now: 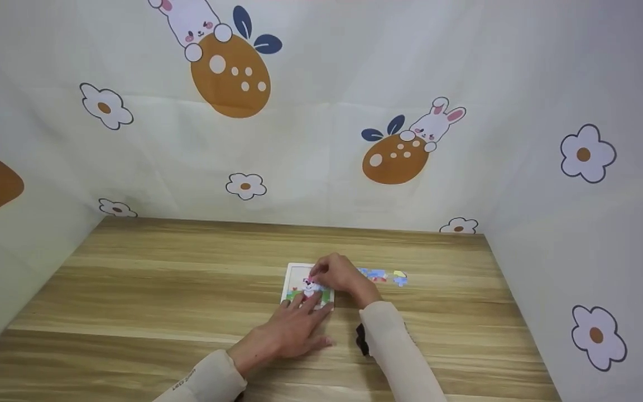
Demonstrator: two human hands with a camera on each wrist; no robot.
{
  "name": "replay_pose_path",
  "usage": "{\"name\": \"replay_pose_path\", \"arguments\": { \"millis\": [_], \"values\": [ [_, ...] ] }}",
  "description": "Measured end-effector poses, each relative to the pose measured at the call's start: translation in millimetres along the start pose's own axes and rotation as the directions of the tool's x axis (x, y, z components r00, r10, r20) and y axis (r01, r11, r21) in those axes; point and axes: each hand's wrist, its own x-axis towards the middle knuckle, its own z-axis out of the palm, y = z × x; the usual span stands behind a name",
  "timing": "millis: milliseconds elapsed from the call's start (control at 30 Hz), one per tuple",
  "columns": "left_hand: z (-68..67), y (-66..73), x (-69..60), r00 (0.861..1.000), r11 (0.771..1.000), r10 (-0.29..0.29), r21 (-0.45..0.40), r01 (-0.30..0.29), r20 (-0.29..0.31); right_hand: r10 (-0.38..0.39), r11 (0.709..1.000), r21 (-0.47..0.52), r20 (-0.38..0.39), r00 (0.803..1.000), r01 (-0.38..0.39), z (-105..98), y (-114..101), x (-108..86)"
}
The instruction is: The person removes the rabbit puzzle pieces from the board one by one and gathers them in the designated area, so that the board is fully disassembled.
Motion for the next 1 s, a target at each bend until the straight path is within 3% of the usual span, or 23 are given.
{"name": "replay_pose_path", "arguments": {
  "millis": [200,400,667,1000],
  "values": [
    [-0.3,-1.1,-0.4,1.0,1.0,0.003,-0.001,-0.003,0.004,-0.058,0.998,-0.001,0.019,0.998,0.058,0.2,1.7,1.4],
    [-1.4,-3.6,2.6,0.999,1.0,0.002,-0.031,0.0,0.036,-0.035,0.999,-0.001,-0.014,0.999,0.035,2.7,1.8,3.7],
    [-7.0,-8.2,5.7,0.991,0.993,-0.003,-0.118,0.018,0.132,-0.028,0.999,0.034,-0.032,0.999,0.029,1.1,-0.1,3.6],
    [-8.4,-9.9,3.4,0.989,0.996,0.007,-0.089,0.006,0.147,-0.016,0.997,0.074,-0.063,0.998,0.021,-4.2,-7.3,3.6]
  ]
}}
